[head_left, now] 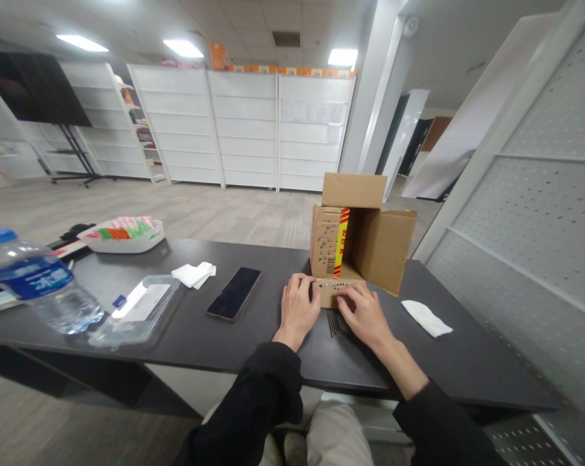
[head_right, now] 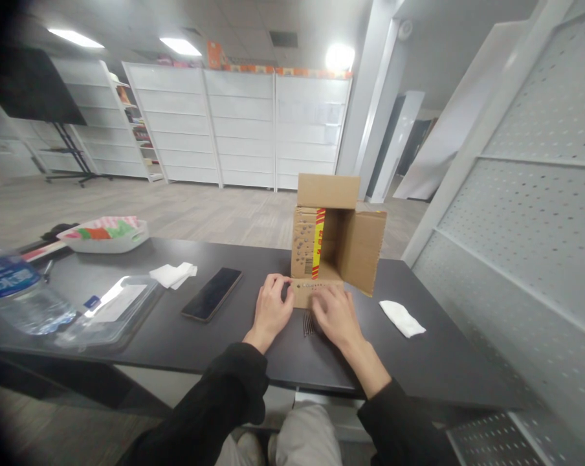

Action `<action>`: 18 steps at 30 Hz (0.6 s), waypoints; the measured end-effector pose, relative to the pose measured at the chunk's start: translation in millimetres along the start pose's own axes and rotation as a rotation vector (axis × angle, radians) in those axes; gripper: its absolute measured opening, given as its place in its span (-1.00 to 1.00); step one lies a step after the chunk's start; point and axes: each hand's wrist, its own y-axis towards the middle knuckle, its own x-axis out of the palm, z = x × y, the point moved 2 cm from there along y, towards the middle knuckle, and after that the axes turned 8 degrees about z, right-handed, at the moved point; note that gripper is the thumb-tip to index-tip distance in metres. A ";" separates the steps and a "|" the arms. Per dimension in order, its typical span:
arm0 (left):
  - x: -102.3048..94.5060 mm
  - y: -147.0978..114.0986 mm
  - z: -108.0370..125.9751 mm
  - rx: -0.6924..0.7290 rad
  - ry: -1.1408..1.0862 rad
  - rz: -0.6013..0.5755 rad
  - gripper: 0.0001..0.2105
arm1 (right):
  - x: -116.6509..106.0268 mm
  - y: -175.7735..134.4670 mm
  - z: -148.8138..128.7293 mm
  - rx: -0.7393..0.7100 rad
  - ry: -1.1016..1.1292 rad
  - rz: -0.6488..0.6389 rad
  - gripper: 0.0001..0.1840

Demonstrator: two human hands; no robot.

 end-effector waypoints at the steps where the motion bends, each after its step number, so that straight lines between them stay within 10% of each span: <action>1: 0.2 0.0 -0.3 0.000 0.001 -0.001 -0.84 | -2.5 -2.5 -2.3 -0.014 0.018 -0.033 -0.82; 18: -1.1 1.2 1.1 -0.013 0.001 -0.012 -0.84 | -12.3 -25.1 -16.6 -0.188 0.032 -0.284 -0.55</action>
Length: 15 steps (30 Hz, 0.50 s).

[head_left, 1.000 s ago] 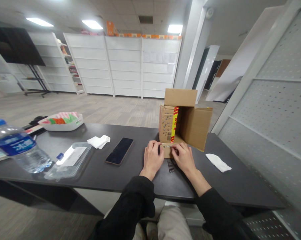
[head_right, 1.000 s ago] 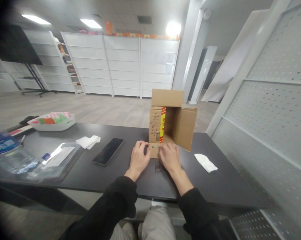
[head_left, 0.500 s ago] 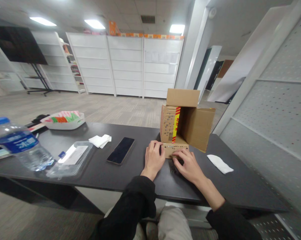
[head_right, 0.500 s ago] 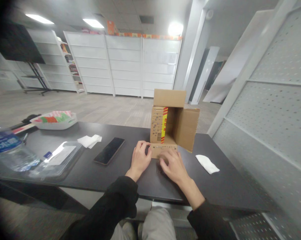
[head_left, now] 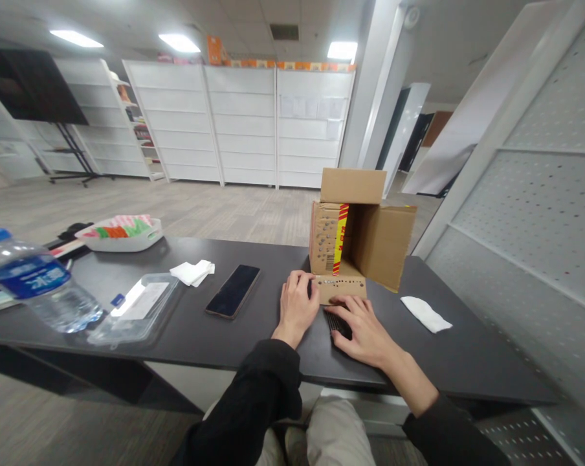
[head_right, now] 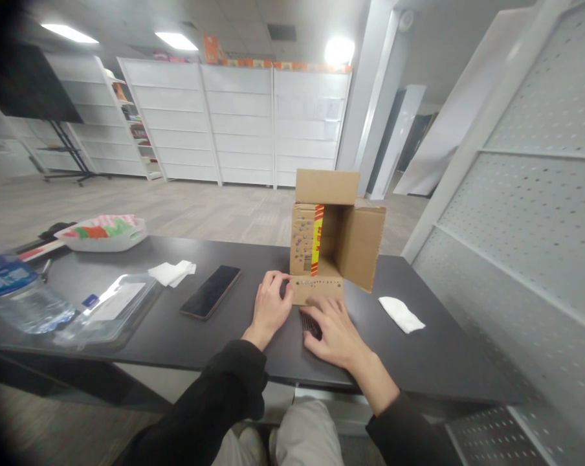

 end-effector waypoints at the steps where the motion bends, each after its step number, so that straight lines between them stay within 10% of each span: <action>1: -0.4 0.3 0.3 -0.003 -0.001 -0.001 -0.84 | 0.2 0.1 0.0 0.001 -0.002 -0.001 -0.55; 15: 2.0 -0.4 -2.0 0.000 0.002 0.002 -0.84 | -2.2 2.6 0.0 -0.003 0.087 0.040 -0.74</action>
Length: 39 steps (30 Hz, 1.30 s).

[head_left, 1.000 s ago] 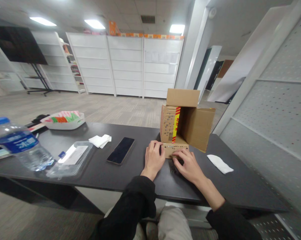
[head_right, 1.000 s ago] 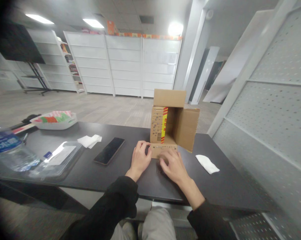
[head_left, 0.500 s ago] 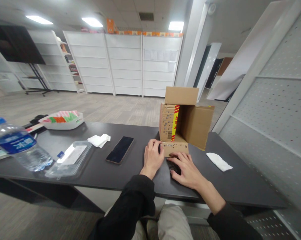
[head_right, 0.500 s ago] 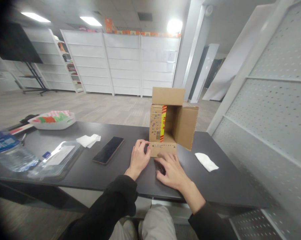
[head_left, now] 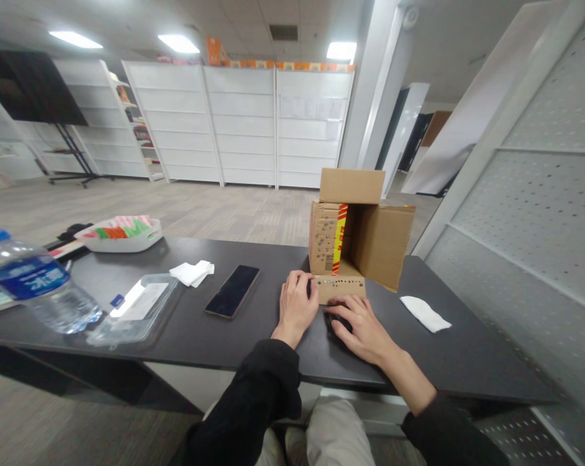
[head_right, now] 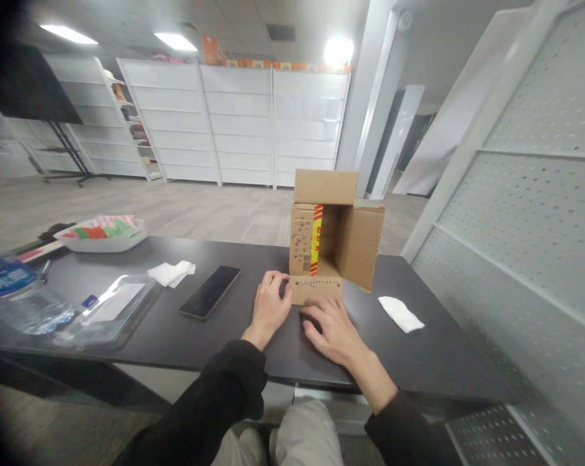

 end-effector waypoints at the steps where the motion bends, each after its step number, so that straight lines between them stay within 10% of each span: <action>1: -0.2 0.1 0.1 -0.002 0.000 -0.003 -0.83 | -0.4 0.4 0.5 -0.003 0.014 0.021 -0.75; 20: -0.4 0.4 -0.2 0.011 0.003 0.008 -0.84 | 4.4 36.4 32.2 0.382 0.178 0.593 -0.69; 39: 0.1 0.4 -0.2 0.004 -0.012 0.008 -0.84 | 14.8 36.2 37.0 0.156 0.028 0.543 -0.76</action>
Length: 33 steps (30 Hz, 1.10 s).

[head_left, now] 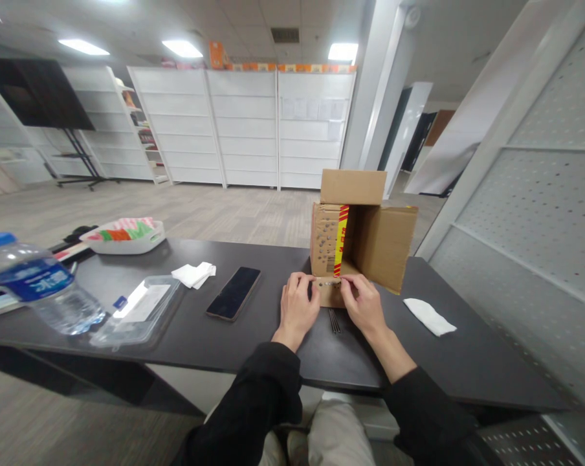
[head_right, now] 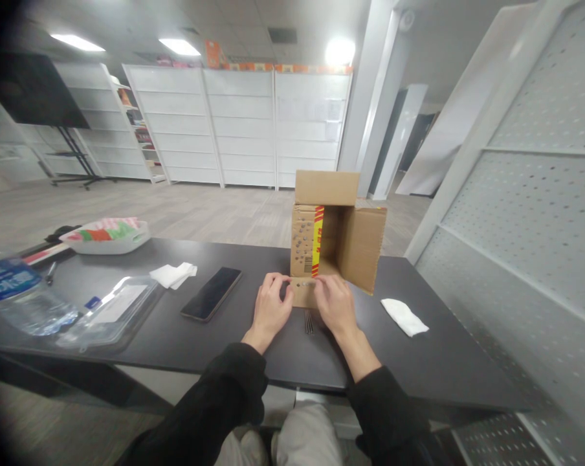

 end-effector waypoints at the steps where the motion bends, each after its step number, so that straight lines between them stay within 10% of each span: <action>1: -0.2 0.1 0.3 0.000 0.000 0.000 -0.84 | 0.4 -0.1 0.4 -0.001 -0.003 0.002 -0.76; 33: -3.2 -6.4 4.0 0.124 0.133 -0.043 -0.86 | 5.9 -11.0 0.6 0.027 -0.251 -0.112 -0.78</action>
